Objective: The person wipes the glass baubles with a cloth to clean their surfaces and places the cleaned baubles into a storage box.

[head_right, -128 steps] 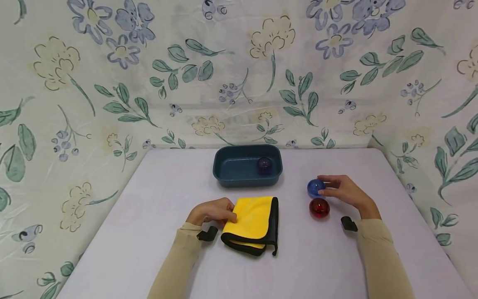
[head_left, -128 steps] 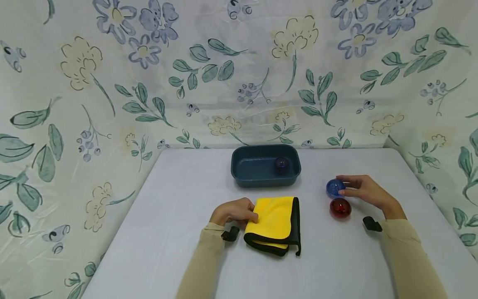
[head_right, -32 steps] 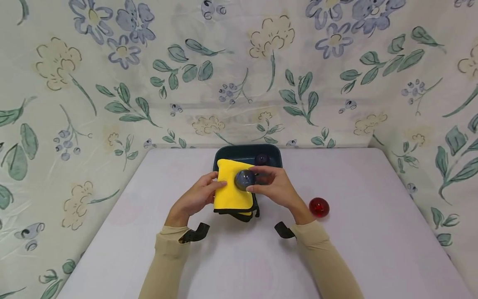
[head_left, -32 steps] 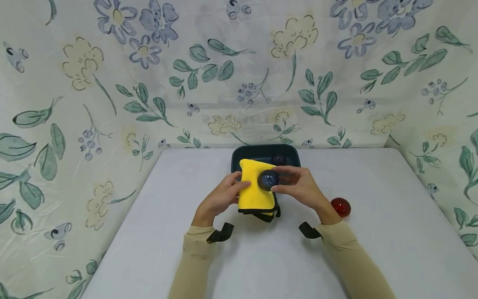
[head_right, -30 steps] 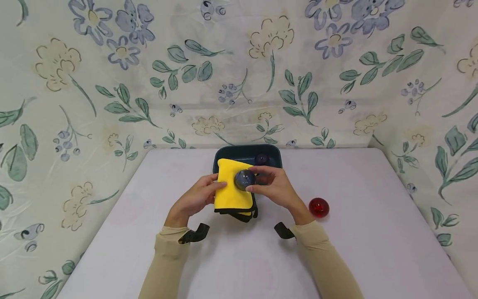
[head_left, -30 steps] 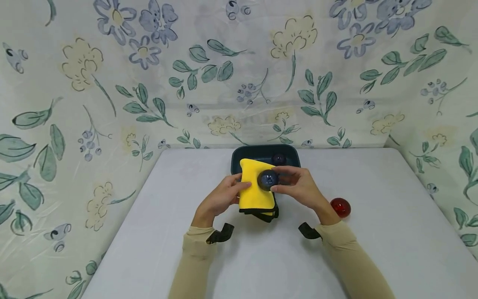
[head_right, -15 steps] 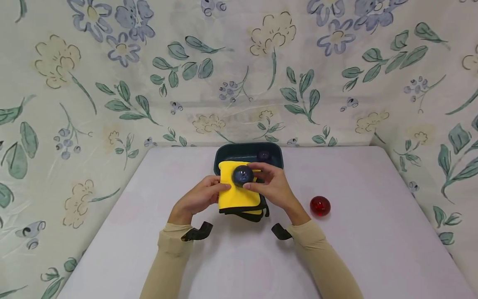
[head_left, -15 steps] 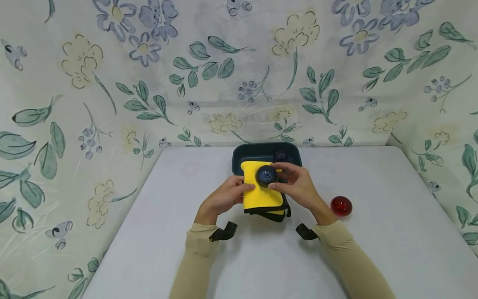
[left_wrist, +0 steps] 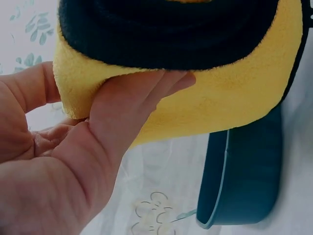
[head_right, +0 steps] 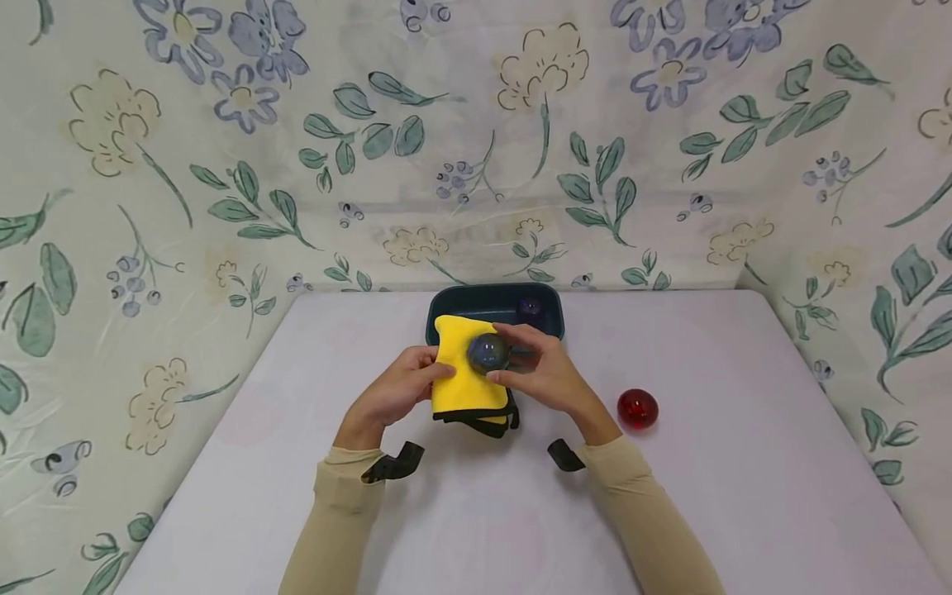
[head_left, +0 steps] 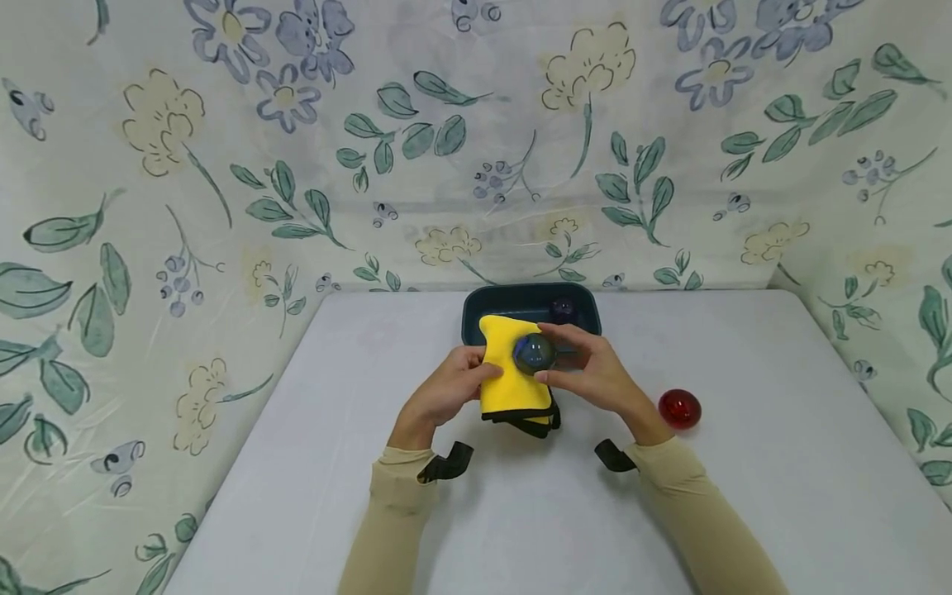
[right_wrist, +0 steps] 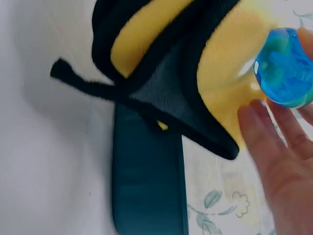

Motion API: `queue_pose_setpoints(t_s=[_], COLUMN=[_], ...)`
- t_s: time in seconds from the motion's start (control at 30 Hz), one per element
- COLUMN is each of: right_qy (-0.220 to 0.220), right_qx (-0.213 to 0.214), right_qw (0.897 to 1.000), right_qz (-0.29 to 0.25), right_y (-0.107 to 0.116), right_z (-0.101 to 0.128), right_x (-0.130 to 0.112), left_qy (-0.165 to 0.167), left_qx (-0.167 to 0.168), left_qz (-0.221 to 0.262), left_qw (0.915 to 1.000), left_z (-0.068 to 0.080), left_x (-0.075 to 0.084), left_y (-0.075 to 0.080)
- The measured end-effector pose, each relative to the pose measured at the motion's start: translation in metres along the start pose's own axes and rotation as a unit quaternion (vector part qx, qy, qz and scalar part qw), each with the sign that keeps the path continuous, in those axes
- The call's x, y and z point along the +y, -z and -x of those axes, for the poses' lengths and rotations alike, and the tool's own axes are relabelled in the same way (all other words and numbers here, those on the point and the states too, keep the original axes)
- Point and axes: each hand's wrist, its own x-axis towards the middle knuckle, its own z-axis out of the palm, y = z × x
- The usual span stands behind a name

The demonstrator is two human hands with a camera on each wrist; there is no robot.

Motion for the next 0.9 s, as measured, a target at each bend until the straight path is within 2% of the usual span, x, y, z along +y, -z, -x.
queue_pose_setpoints(t_s=[0.13,0.33,0.7,0.9], right_qy=[0.003,-0.015,-0.046,-0.035], right_qx=[0.0,-0.017,-0.024,-0.03], right_qw=[0.999,0.998,0.997,0.998], right_qz=[0.032,0.052,0.056,0.045], right_y=[0.003,0.003,0.001,0.003], right_z=[0.0,0.0,0.001,0.003], right_x=[0.001,0.004,0.004,0.001], left_qy=[0.001,0.003,-0.015,-0.018], left_qx=[0.011,0.034,0.061,0.069], left_qz=[-0.002,-0.016,-0.052,-0.062], left_qw=[0.9999,0.9993,0.9967,0.9955], left_z=[0.001,0.004,0.007,0.009], left_x=[0.002,0.005,0.01,0.013], left_y=[-0.001,-0.002,-0.01,-0.014])
